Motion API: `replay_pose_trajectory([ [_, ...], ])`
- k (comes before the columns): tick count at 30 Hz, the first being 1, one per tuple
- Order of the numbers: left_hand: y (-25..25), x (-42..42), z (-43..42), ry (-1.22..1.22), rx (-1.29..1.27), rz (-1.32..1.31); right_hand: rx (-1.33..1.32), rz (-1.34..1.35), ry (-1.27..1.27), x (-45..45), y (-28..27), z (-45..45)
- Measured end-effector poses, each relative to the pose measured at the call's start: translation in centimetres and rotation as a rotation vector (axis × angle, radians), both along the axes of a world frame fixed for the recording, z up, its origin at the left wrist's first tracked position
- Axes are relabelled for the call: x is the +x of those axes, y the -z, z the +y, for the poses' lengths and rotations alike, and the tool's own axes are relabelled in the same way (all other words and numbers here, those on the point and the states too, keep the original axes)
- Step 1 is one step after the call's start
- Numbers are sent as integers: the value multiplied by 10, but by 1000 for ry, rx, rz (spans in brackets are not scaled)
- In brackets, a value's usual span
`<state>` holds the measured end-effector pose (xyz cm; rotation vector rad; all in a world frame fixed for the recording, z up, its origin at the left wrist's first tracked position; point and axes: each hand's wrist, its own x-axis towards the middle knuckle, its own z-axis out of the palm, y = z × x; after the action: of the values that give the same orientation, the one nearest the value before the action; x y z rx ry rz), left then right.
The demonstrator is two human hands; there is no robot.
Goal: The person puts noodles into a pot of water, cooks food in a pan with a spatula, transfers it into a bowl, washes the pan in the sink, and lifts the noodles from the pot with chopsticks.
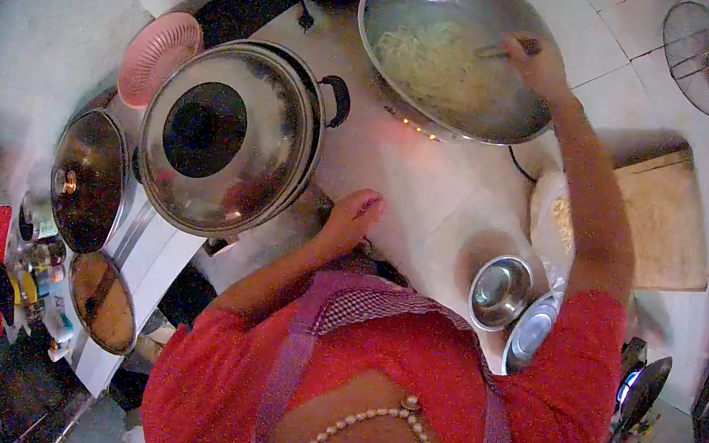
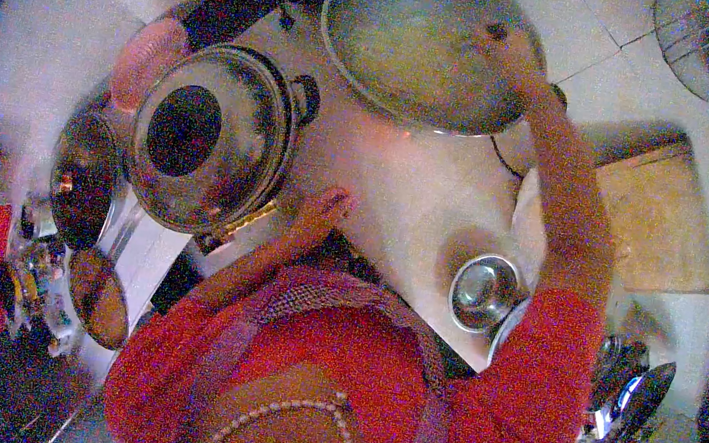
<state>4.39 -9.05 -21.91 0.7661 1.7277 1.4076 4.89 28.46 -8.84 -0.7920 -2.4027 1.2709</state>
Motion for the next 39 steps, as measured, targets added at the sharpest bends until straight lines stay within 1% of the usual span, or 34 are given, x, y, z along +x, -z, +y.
replay_pose_trajectory([
  [1, -4, -2, 0, 2, 13, -37, 33, 70, 53, -11, 17, 4],
  [4, -10, 1, 3, -51, 88, 58, -12, 111, -169, -25, 22, -29],
  [5, -7, -1, 0, -59, 77, 93, 16, 14, -153, -16, 12, -36],
  [7, 2, -3, 3, -75, 68, 157, 85, -187, -121, 4, -30, -48],
  [10, -6, -9, -3, -35, 40, -7, 53, -100, -79, 13, -14, -23],
  [13, -8, -6, 5, -23, -26, -38, 298, -91, -271, -2, 5, -51],
  [16, -21, -5, 7, 33, 22, -25, 0, 30, -202, 10, -20, -70],
  [19, -15, -7, 12, 32, 46, -4, 214, 27, -111, 39, -47, -42],
  [20, -15, -7, 13, 35, 67, -41, 167, 37, -40, 47, -46, -30],
  [22, -16, -9, 15, 40, 103, -111, 67, 61, 101, 48, -32, -4],
  [24, -23, -3, 17, 6, 122, -151, 164, 131, 167, 35, -2, 5],
  [25, -25, -1, 17, -9, 132, -171, 213, 167, 202, 27, 0, -5],
  [26, -25, -1, 18, 31, 122, -140, 194, 177, 109, 21, 3, -19],
  [28, -24, -5, 21, 115, 101, -76, 14, 81, -30, 22, 5, -31],
  [29, -18, -6, 22, 104, 109, -70, -77, 30, -100, 24, 6, -35],
  [30, -8, -5, 22, 88, 119, -67, -59, 20, -76, 30, 1, -35],
  [32, -7, -3, 21, 85, 98, -67, -22, -7, -26, 53, -26, -25],
  [33, -15, -6, 19, 95, 66, -63, -1, -17, -1, 60, -37, -25],
  [34, -19, -7, 18, 106, 35, -58, 44, -22, -39, 66, -44, -31],
  [37, -4, -2, 18, 101, 104, -152, -102, -161, -111, 65, -61, -57],
  [39, -5, -2, 18, 121, 92, -128, -81, 4, -10, 63, -69, -48],
])
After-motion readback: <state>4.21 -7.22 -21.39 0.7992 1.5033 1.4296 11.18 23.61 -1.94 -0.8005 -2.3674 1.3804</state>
